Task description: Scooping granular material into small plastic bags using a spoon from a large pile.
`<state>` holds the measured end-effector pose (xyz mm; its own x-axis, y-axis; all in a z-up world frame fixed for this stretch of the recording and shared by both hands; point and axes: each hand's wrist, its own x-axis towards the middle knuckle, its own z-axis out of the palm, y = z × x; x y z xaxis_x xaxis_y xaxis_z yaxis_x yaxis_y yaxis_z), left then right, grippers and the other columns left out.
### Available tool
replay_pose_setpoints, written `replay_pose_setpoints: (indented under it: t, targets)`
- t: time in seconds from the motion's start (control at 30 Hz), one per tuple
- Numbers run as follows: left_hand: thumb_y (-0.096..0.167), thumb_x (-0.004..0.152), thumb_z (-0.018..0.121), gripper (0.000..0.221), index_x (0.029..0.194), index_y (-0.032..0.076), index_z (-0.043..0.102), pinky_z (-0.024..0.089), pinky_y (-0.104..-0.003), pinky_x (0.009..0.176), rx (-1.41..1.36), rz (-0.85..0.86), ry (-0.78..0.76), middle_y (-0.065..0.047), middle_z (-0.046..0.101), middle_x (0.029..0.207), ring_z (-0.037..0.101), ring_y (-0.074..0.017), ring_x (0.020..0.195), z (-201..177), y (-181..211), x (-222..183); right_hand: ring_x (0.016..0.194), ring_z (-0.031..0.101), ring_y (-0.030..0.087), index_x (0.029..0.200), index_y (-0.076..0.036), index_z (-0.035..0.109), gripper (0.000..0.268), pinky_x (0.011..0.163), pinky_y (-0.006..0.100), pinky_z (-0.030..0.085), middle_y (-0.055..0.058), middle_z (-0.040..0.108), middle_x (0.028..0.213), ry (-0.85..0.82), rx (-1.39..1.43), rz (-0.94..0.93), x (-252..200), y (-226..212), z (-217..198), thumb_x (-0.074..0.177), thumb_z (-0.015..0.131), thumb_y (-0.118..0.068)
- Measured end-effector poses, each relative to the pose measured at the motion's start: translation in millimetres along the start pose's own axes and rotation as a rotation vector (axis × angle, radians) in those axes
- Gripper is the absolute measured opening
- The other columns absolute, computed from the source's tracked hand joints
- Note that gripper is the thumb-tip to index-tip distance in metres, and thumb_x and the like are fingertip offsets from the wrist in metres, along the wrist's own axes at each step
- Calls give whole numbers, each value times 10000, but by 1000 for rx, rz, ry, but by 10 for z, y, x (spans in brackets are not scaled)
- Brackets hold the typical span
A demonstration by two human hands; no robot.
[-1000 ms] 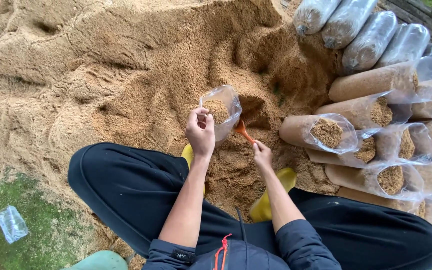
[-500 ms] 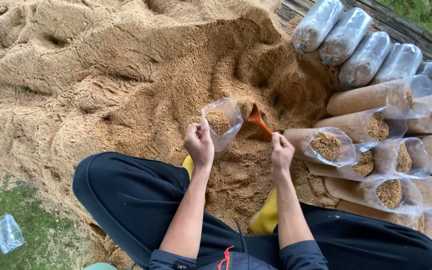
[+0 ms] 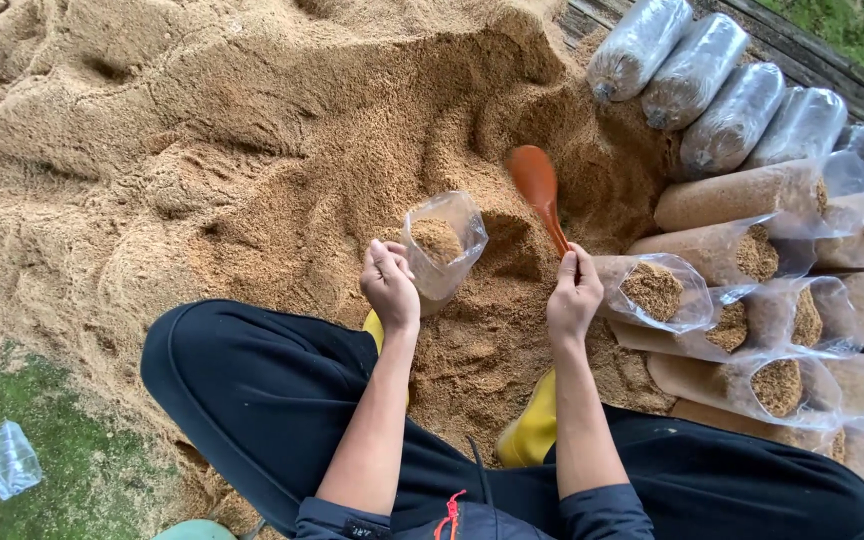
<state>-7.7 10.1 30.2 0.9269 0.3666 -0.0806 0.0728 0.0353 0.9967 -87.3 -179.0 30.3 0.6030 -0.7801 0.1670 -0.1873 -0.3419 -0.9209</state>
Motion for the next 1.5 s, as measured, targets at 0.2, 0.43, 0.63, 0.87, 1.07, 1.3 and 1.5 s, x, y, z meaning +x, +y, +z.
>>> replay_pose_setpoints:
  t: [0.2,0.43,0.63,0.87,1.07,1.3,1.5]
  targets:
    - [142,1093,392,311,897,42,611,464,-207,518,-32,29,17,-36,562,730,527,-91,453,26,24,2,654,608,197,1001,-170,756,265,697,365,481,17,625,648,8,-305,271,-98,1084,-18,1076,505,-204]
    - [-160,923,444,224,1018,2,567,567,-217,482,-8,68,-24,-138,503,1144,702,-200,719,-22,29,52,852,713,268,1073,-283,815,184,830,429,516,69,771,878,-310,-398,321,-510,1720,103,1002,653,-233]
    - [-189,917,333,280,999,-16,539,657,-438,901,-26,136,-126,-231,274,1477,601,-399,1244,-26,784,196,941,719,293,1129,-206,784,239,879,445,513,87,769,968,-123,-364,402,-541,1744,110,1031,582,-287]
    - [-270,807,347,369,939,-6,568,582,-478,864,401,801,-717,-263,493,1380,553,-482,1260,-261,1558,732,828,695,221,1115,-230,798,212,781,373,514,53,760,905,-159,-309,428,-584,1884,182,1019,609,-239]
    - [-51,931,462,359,1232,92,595,560,-286,548,1085,762,-1159,-137,480,1515,675,-150,642,-418,850,904,795,656,176,1108,-295,806,186,703,316,502,14,746,854,-267,-259,496,-649,2138,290,988,665,-306]
    - [158,1005,427,607,1583,129,242,630,-343,644,1451,791,-1393,-171,452,1499,733,-188,725,-267,795,635,595,500,144,1120,-186,793,205,555,255,394,69,677,700,-192,-44,527,-342,1722,172,1017,629,-253]
    - [63,954,499,536,1482,50,409,612,-391,732,1489,888,-1391,-148,600,1262,739,-226,815,-224,697,627,614,357,17,1097,-92,755,216,543,162,273,-54,494,678,-144,182,401,-7,462,-41,1047,557,-163]
